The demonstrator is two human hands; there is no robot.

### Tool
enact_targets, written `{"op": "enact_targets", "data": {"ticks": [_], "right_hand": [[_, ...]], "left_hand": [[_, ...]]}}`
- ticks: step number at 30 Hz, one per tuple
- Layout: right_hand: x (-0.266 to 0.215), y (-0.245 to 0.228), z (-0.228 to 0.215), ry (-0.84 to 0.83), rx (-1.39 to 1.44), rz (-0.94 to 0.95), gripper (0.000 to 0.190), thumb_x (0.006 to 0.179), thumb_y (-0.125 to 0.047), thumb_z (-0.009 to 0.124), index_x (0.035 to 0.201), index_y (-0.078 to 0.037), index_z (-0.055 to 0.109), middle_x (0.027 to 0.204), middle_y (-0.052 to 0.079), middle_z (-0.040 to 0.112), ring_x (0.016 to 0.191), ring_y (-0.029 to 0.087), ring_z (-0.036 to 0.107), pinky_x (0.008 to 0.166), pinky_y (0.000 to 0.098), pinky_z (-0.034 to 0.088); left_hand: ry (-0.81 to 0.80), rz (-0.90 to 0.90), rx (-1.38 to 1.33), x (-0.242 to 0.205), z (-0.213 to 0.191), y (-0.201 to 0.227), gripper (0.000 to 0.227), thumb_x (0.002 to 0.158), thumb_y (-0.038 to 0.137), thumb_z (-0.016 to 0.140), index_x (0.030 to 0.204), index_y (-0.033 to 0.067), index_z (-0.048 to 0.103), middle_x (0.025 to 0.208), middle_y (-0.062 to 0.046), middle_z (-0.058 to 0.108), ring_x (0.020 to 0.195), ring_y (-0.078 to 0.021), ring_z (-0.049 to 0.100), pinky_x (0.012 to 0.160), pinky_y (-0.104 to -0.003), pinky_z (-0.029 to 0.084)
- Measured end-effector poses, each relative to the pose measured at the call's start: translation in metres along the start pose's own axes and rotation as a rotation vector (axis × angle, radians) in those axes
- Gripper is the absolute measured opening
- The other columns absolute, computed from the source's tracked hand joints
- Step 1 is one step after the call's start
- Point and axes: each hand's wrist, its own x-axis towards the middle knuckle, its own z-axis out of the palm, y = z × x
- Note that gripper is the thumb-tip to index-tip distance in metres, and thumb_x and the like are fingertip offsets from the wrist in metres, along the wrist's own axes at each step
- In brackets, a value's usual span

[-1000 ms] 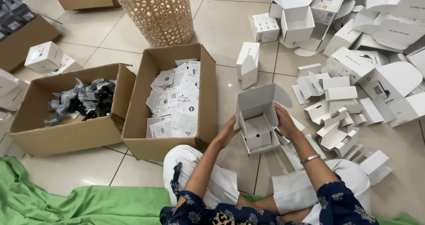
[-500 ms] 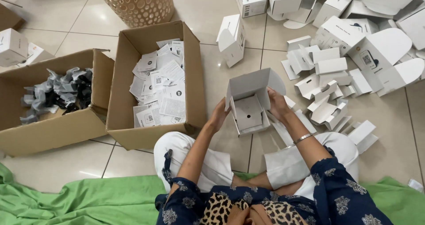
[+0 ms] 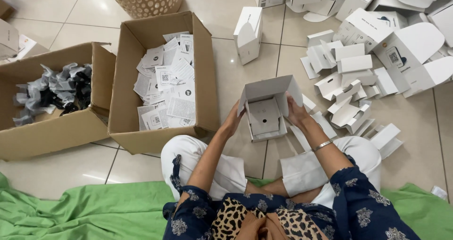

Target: The person packs instruction manuals and components into cardboard product boxes.

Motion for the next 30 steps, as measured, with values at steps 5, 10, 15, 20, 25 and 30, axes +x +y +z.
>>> {"op": "enact_targets", "data": {"ticks": [5,10,15,20,25,30], "right_hand": [[-0.001,-0.005,0.011,0.085,-0.022,0.042,0.044,0.107,-0.042,0.052,0.137,-0.009,0.057,0.122,0.0,0.066,0.113,0.012,0.061,0.1,0.0305,0.051],[-0.004,-0.009,0.026,0.043,-0.083,0.129,0.055,0.106,-0.042,0.053,0.15,-0.009,0.051,0.133,0.002,0.057,0.121,0.013,0.057,0.107,0.0289,0.047],[-0.022,-0.022,0.053,-0.096,-0.312,-0.005,0.066,0.089,-0.021,0.069,0.15,-0.003,0.052,0.138,0.011,0.054,0.126,0.023,0.056,0.109,0.0354,0.045],[-0.032,-0.012,0.063,0.028,-1.077,-0.359,0.066,0.076,-0.001,0.077,0.138,-0.01,0.056,0.152,0.008,0.048,0.139,0.026,0.046,0.11,0.0367,0.04],[-0.026,0.007,0.059,0.296,-1.182,-0.303,0.057,0.086,-0.018,0.077,0.139,-0.016,0.056,0.141,0.007,0.055,0.129,0.026,0.058,0.108,0.0386,0.049],[-0.016,0.036,0.048,0.277,-1.395,-0.357,0.055,0.099,-0.029,0.066,0.151,-0.017,0.051,0.154,0.011,0.052,0.141,0.034,0.054,0.116,0.0468,0.046]], "left_hand": [[0.043,-0.091,0.058,-0.019,0.023,0.038,0.071,0.101,0.056,0.04,0.156,0.0118,0.043,0.16,-0.004,0.043,0.149,-0.0183,0.03,0.121,-0.038,0.017],[-0.015,-0.012,0.049,-0.009,0.015,0.015,0.071,0.1,0.052,0.045,0.16,0.0135,0.04,0.169,-0.007,0.023,0.157,-0.023,0.02,0.127,-0.041,0.014],[0.05,-0.074,0.297,-0.012,0.026,0.017,0.08,0.08,0.041,0.066,0.155,0.0173,0.046,0.172,-0.012,0.012,0.155,-0.0316,0.016,0.123,-0.044,0.018],[0.361,-0.181,0.912,-0.004,0.024,-0.021,0.135,0.055,0.043,0.089,0.16,0.0025,0.012,0.151,-0.029,0.036,0.135,-0.0388,0.047,0.108,-0.042,0.046],[0.158,-0.175,0.973,0.014,0.002,-0.079,0.097,0.087,0.059,0.072,0.148,-0.0071,0.033,0.125,-0.028,0.069,0.111,-0.0372,0.071,0.095,-0.045,0.055],[0.194,-0.246,0.805,0.005,0.009,-0.06,0.095,0.083,0.056,0.067,0.14,-0.0115,0.032,0.112,-0.029,0.072,0.1,-0.0401,0.076,0.087,-0.044,0.059]]}}
